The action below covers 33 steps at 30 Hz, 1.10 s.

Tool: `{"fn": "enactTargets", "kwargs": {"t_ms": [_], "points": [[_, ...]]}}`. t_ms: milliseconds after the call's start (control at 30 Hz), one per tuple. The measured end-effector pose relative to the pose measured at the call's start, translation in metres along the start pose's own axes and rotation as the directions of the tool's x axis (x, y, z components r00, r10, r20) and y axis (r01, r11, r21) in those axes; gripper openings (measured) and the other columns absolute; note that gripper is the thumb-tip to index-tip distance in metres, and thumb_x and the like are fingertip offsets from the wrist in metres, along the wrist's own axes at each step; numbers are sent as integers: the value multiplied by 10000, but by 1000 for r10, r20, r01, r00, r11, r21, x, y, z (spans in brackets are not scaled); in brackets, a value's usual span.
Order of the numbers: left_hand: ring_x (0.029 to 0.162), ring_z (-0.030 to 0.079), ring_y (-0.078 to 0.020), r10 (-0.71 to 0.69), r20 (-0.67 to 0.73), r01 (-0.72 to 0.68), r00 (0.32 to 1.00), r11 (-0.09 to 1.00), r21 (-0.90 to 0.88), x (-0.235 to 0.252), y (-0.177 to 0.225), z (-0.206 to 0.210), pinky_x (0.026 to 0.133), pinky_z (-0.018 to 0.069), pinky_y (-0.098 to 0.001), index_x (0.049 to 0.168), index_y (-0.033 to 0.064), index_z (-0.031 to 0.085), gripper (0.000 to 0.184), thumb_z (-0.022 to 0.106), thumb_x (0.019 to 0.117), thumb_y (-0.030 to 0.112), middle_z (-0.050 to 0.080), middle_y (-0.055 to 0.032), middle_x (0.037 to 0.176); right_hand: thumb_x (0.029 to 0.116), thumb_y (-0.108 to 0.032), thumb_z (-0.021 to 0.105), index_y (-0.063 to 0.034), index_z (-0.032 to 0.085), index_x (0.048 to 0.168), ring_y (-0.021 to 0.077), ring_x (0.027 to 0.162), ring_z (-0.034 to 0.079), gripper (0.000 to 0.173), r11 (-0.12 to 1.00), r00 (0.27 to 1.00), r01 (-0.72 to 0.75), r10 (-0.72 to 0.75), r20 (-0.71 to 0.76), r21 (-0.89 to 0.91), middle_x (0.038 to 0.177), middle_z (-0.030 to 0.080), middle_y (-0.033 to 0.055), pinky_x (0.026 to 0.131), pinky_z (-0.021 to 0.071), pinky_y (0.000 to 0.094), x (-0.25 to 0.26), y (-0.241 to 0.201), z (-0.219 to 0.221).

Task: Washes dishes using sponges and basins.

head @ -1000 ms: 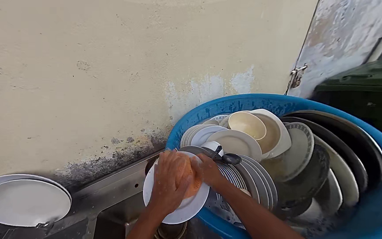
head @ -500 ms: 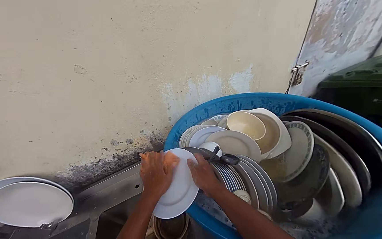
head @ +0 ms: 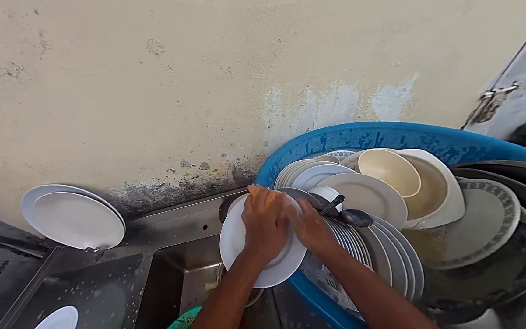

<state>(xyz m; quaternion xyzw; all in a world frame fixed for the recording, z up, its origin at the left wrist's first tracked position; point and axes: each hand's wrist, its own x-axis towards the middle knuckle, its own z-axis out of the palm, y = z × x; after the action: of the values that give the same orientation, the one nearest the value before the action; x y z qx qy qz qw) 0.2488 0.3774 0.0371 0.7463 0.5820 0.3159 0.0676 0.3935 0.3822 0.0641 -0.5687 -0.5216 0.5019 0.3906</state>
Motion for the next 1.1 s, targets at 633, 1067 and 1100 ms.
{"fn": "enactTargets", "kwargs": {"t_ms": [633, 1067, 1100], "points": [[886, 655, -224, -627, 160, 557, 763, 511, -655, -66, -60, -27, 788, 562, -434, 1254, 71, 641, 372, 628, 1012, 353, 674, -133, 1043, 986, -138, 637, -47, 606, 1178, 208, 778, 657, 215, 979, 985, 65, -94, -147, -192, 972, 657, 135, 699, 574, 458, 1, 9, -22], [1114, 647, -187, -893, 162, -160, 419, -249, -955, -257, -131, -140, 943, 557, -378, 1526, 37, 330, 504, 358, 1093, 294, 591, -171, 1328, 1098, -269, 432, 159, 648, 1156, 239, 936, 691, 482, 839, 846, 334, -66, 528, -429, 1016, 702, 251, 903, 555, 433, -88, 104, 264], [1165, 612, -177, -928, 141, -232, 346, -231, -945, -277, -151, -138, 983, 523, -364, 1550, 25, 293, 507, 303, 1114, 285, 558, -180, 1374, 1095, -280, 457, 144, 647, 1188, 262, 976, 677, 474, 829, 853, 216, 97, 512, -516, 1055, 694, 259, 945, 526, 459, -113, 90, 300]]}}
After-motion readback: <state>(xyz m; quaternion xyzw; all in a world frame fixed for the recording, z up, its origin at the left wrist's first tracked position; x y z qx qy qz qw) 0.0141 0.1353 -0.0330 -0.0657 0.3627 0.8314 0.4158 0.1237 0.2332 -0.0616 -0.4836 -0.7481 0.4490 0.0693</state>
